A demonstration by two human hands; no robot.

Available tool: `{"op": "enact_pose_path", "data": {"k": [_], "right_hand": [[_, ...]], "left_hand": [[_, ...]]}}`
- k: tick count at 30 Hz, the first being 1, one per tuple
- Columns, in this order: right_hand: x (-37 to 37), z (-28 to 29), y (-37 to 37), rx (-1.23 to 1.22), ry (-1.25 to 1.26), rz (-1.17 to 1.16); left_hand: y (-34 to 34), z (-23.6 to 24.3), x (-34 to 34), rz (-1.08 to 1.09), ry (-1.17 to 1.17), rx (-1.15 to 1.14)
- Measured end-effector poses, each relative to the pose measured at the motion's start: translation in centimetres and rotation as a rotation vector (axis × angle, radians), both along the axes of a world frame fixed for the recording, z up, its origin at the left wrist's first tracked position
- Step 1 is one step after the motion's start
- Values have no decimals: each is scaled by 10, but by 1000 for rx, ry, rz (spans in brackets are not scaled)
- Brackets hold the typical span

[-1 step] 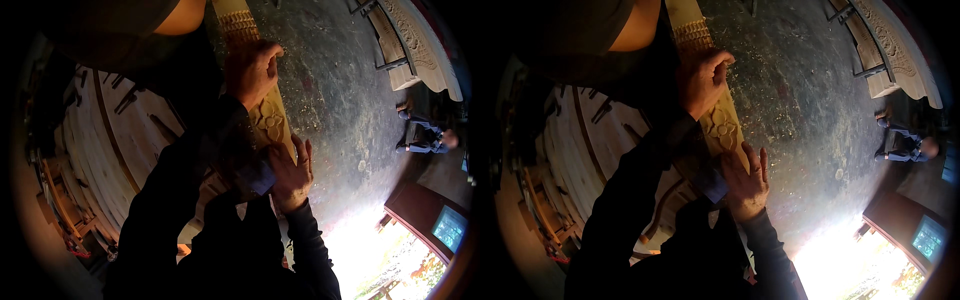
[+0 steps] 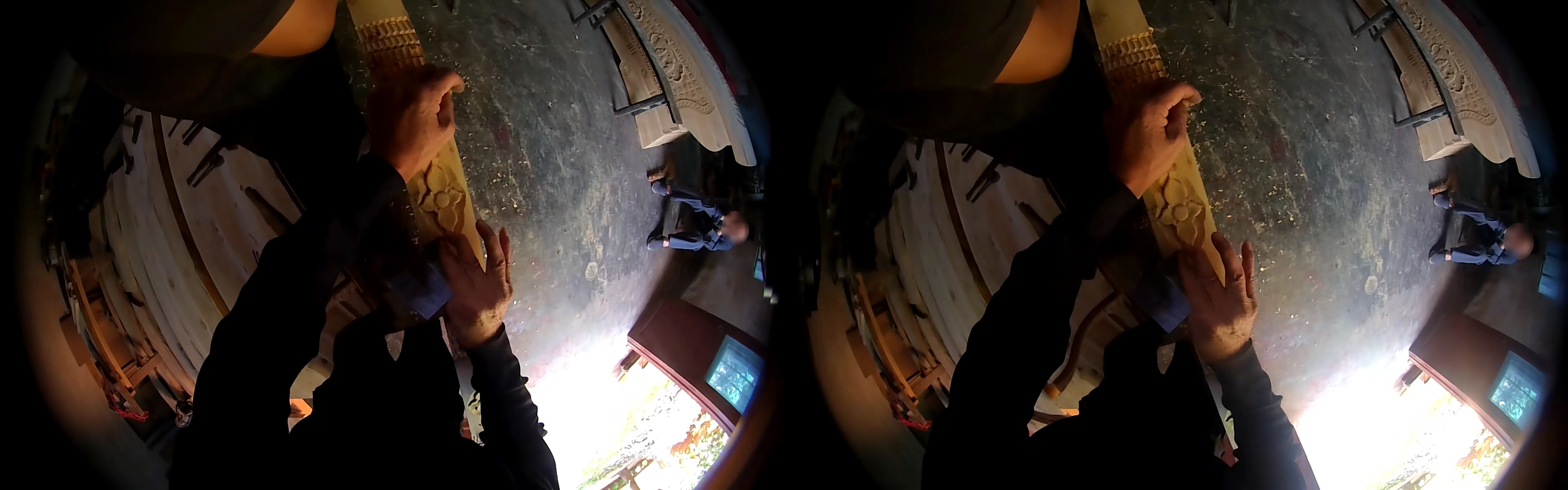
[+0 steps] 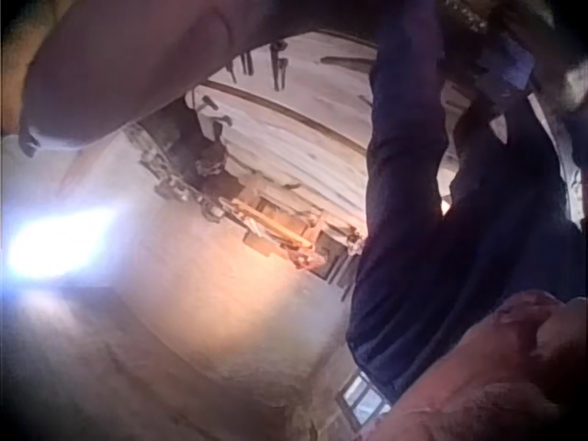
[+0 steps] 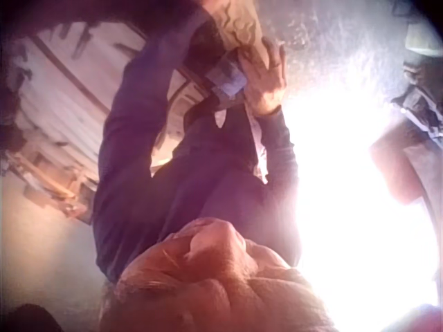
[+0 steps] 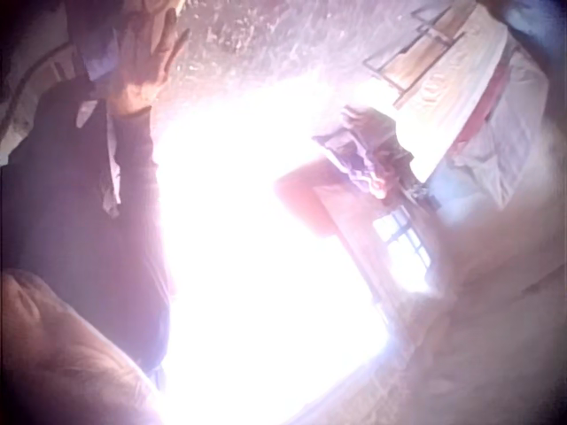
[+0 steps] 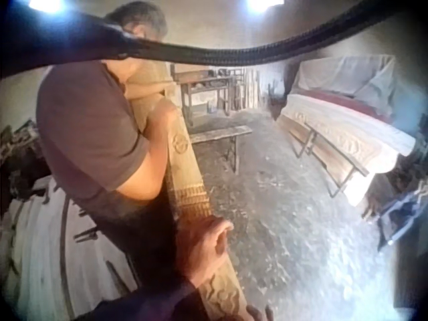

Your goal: The person carves a floral design into a wooden plank using a chisel and then sands the carved details by hand with sandpaper.

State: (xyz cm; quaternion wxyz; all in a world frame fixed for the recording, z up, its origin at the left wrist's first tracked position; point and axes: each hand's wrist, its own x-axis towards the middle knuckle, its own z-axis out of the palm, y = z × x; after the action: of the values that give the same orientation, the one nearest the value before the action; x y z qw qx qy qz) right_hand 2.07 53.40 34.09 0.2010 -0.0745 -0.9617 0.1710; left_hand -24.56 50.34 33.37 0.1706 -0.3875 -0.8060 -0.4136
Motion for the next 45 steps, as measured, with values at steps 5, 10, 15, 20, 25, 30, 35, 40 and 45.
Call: {"op": "enact_pose_path", "data": {"k": [5, 10, 15, 20, 25, 30, 35, 40, 45], "right_hand": [[-14, -5, 4, -18, 58, -9], [-38, 7, -8, -126, 69, -32], [-22, -3, -14, -9, 43, -112], [-37, 14, -20, -82, -1, -98], [-27, 3, -19, -35, 19, -102], [-15, 4, -15, -47, 4, -84], [-38, 7, -6, -92, -15, 6], [-16, -5, 15, -73, 4, 70], [-32, 1, 14, -58, -18, 99]], "left_hand": [[3, -7, 0, -18, -16, 52], [1, -6, 0, -13, -41, 27], [2, -4, 1, -20, -29, 51], [-2, -3, 0, 6, -26, 35], [0, -3, 1, 5, -87, 20], [1, 2, -3, -31, -32, 15], [-1, -1, -2, -1, -14, 36], [0, 1, -2, -12, -35, 27], [0, -3, -2, 1, -11, 21]]}}
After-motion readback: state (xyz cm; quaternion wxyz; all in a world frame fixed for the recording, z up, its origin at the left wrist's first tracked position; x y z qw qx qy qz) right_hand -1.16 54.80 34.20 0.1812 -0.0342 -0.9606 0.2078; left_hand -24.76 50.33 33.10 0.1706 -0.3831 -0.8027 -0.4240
